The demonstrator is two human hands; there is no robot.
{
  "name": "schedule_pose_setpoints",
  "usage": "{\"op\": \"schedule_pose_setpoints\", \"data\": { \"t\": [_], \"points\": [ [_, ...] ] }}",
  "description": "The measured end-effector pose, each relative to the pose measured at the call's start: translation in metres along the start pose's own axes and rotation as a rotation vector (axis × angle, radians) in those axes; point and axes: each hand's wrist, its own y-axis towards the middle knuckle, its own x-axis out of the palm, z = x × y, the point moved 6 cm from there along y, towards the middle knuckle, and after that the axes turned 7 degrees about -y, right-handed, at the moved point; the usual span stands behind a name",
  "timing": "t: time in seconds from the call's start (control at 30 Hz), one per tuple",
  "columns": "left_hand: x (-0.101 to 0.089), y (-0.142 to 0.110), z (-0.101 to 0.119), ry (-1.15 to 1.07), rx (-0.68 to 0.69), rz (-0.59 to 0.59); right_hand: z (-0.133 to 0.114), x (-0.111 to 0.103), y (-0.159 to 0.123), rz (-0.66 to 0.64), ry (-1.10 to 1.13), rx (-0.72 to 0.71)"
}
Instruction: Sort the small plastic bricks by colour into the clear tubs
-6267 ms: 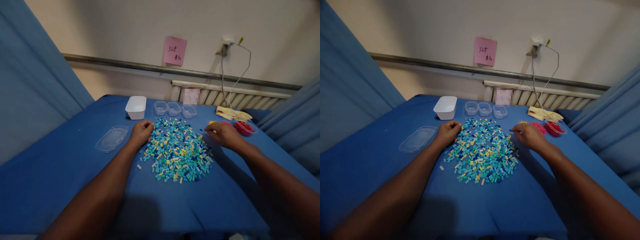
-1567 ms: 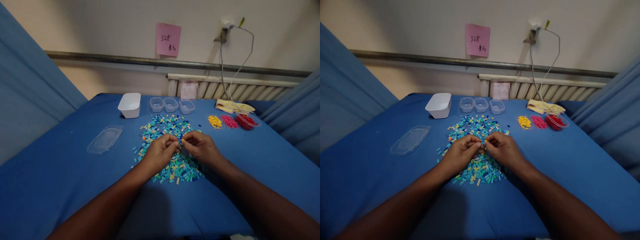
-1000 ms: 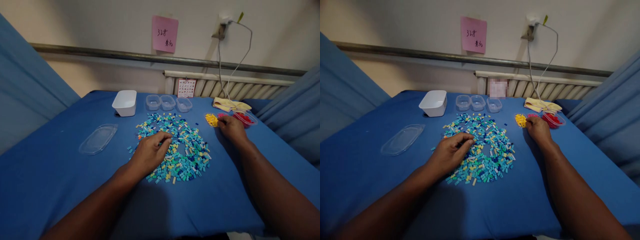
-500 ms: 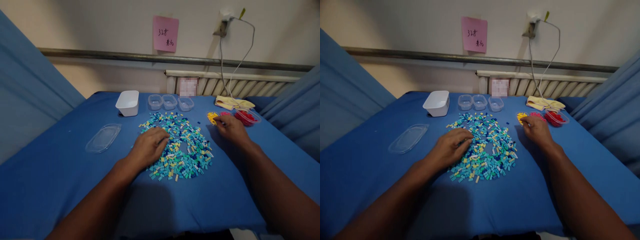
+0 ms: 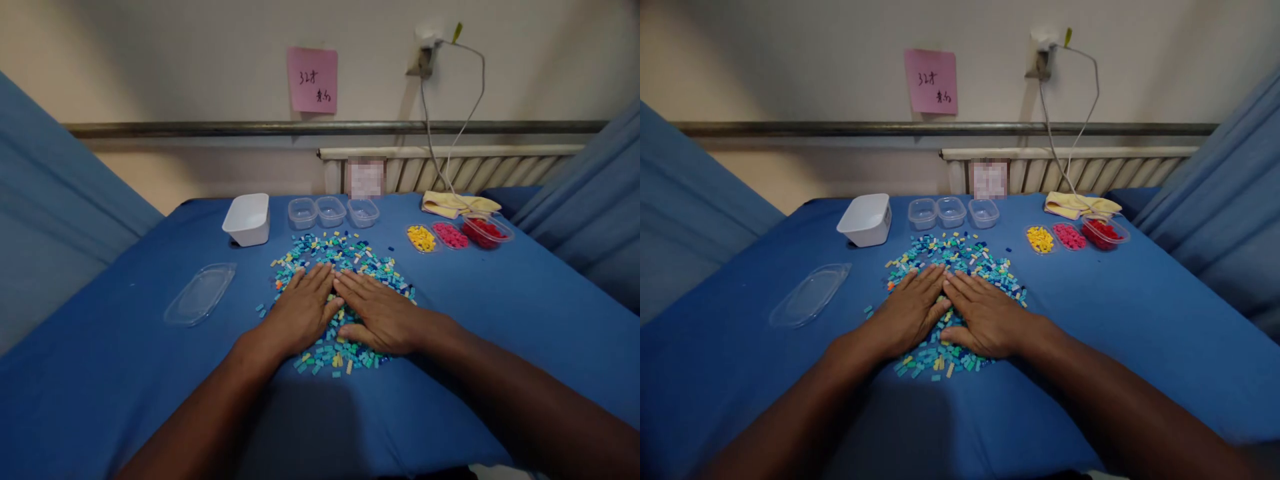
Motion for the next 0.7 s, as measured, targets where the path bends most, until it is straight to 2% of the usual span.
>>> {"op": "schedule_pose_setpoints", "data": {
  "t": [0.1, 0.2, 0.27, 0.4, 0.5, 0.6, 0.7],
  "points": [
    [-0.003, 0.007, -0.023, 0.007, -0.081, 0.036, 0.002, 0.000, 0.013, 0.009, -0.031, 0.001],
    [-0.003, 0.012, -0.027, -0.033, -0.115, 0.047, 0.018, -0.001, 0.017, 0.030, -0.086, 0.073],
    [-0.002, 0.013, -0.014, -0.094, -0.078, 0.040, 0.031, -0.001, 0.014, 0.058, -0.120, 0.136],
    [0.001, 0.011, 0.028, -0.190, 0.109, -0.029, 0.056, -0.003, 0.001, 0.115, -0.137, 0.182],
    [0.002, 0.004, 0.040, -0.162, 0.177, -0.065, 0.080, -0.006, -0.014, 0.166, -0.136, 0.241],
    [-0.001, 0.001, 0.022, -0.082, 0.075, -0.040, 0.097, -0.007, -0.029, 0.174, -0.125, 0.290],
    [-0.006, 0.002, -0.008, -0.033, -0.084, -0.024, 0.091, -0.005, -0.032, 0.135, -0.087, 0.223]
  ]
}}
